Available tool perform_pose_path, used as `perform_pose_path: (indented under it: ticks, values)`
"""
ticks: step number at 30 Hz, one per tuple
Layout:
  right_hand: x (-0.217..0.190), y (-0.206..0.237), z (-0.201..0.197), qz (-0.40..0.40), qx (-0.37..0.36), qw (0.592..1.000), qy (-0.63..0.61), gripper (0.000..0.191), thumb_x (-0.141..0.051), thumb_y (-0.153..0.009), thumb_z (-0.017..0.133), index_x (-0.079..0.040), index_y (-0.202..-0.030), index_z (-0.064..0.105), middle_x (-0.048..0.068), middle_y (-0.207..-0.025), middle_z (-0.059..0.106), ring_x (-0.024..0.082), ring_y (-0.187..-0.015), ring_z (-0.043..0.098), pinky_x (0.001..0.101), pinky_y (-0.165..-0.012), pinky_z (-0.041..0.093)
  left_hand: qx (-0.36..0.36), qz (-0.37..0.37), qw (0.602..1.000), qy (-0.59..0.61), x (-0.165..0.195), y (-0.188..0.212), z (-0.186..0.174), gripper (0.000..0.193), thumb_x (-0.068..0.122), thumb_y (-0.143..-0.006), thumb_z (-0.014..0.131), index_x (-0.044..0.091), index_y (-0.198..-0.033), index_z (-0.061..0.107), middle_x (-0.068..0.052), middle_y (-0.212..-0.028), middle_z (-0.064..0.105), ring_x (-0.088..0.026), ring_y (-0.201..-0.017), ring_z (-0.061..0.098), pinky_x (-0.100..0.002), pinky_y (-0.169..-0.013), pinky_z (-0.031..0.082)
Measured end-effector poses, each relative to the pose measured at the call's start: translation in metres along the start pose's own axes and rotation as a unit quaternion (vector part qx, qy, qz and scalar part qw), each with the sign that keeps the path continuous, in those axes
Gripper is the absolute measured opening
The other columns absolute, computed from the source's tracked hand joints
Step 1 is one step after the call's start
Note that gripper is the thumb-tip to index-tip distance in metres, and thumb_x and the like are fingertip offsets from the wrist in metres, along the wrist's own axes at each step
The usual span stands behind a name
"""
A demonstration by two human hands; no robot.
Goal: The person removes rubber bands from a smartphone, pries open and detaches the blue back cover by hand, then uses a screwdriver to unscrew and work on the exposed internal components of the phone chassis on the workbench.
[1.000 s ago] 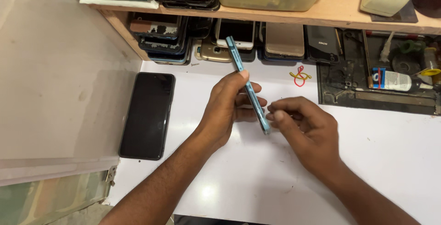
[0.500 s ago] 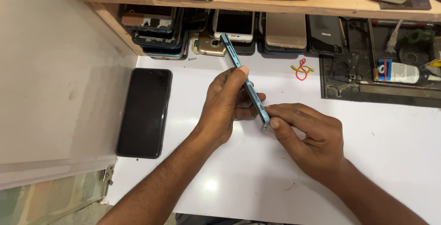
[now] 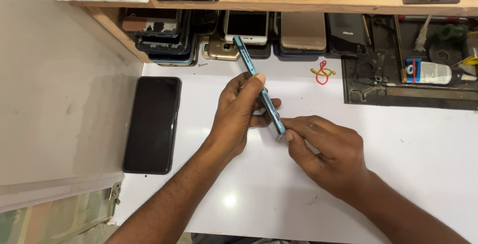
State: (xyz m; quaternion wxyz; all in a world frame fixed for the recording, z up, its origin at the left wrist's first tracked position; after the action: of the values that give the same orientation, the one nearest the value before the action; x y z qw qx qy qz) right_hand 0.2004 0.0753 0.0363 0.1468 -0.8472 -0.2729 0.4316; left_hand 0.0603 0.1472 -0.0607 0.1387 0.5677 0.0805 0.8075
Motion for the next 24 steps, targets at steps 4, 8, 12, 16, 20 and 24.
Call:
perform_pose_path:
  ticks: [4, 8, 12, 16, 20, 24]
  values:
    - [-0.002, 0.002, -0.001, -0.007, 0.012, 1.0, 0.01, 0.02, -0.004, -0.094, 0.07, 0.002, -0.113, 0.073, 0.011, -0.091, 0.076, 0.015, -0.073, 0.074, 0.0261, -0.06, 0.058, -0.005, 0.003, 1.0, 0.018, -0.001, 0.0, 0.0, 0.071, 0.047, -0.09, 0.061, -0.004, -0.134, 0.042, -0.009, -0.097, 0.058, -0.026, -0.1, 0.072, -0.045, -0.076, 0.066]
    - [0.002, 0.003, -0.001, 0.005, -0.004, 1.0, -0.013, 0.02, -0.004, -0.093, 0.07, 0.001, -0.113, 0.073, 0.011, -0.097, 0.077, 0.016, -0.077, 0.076, 0.0265, -0.064, 0.061, -0.007, 0.017, 1.0, 0.022, -0.001, -0.001, 0.0, 0.07, 0.046, -0.09, 0.061, -0.005, -0.134, 0.041, -0.011, -0.1, 0.056, -0.028, -0.101, 0.072, -0.046, -0.076, 0.068]
    - [0.009, 0.001, 0.002, 0.022, -0.033, 0.999, -0.037, 0.024, -0.004, -0.092, 0.07, 0.001, -0.115, 0.072, 0.012, -0.105, 0.077, 0.017, -0.082, 0.077, 0.0272, -0.068, 0.061, 0.001, 0.027, 0.999, 0.022, -0.001, -0.002, -0.002, 0.074, 0.044, -0.09, 0.062, -0.007, -0.138, 0.037, -0.011, -0.1, 0.056, -0.029, -0.101, 0.072, -0.046, -0.077, 0.069]
    - [0.011, 0.001, 0.005, 0.035, -0.046, 0.998, -0.034, 0.025, -0.003, -0.091, 0.069, 0.002, -0.116, 0.072, 0.012, -0.103, 0.078, 0.017, -0.082, 0.076, 0.028, -0.07, 0.061, 0.012, 0.032, 0.999, 0.014, -0.002, -0.002, -0.004, 0.083, 0.042, -0.09, 0.063, -0.01, -0.145, 0.03, -0.012, -0.099, 0.057, -0.029, -0.101, 0.071, -0.048, -0.08, 0.067]
    - [0.014, 0.004, 0.006, 0.054, -0.035, 0.997, -0.036, 0.029, -0.002, -0.089, 0.068, 0.003, -0.117, 0.071, 0.011, -0.095, 0.077, 0.016, -0.075, 0.076, 0.0267, -0.061, 0.06, 0.015, 0.034, 0.999, 0.002, -0.003, -0.002, -0.004, 0.087, 0.042, -0.09, 0.062, -0.011, -0.147, 0.026, -0.013, -0.098, 0.058, -0.029, -0.102, 0.071, -0.048, -0.082, 0.066]
    - [0.015, 0.009, 0.007, 0.064, -0.019, 0.997, -0.037, 0.027, -0.003, -0.091, 0.068, 0.004, -0.117, 0.071, 0.011, -0.089, 0.076, 0.014, -0.069, 0.074, 0.0243, -0.053, 0.059, 0.017, 0.042, 0.999, -0.006, -0.003, -0.002, -0.004, 0.089, 0.044, -0.09, 0.063, -0.012, -0.147, 0.025, -0.013, -0.097, 0.058, -0.03, -0.103, 0.071, -0.047, -0.083, 0.065]
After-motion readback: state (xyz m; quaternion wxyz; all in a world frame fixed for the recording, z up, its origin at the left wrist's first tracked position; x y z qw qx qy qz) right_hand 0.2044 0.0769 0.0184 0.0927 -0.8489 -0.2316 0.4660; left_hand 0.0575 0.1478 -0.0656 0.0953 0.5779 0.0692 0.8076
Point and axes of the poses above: each hand's wrist, its own y-axis away from the middle knuckle, its own z-axis out of the palm, x = y × z, the point moved 9 cm from there along -y, towards the middle knuckle
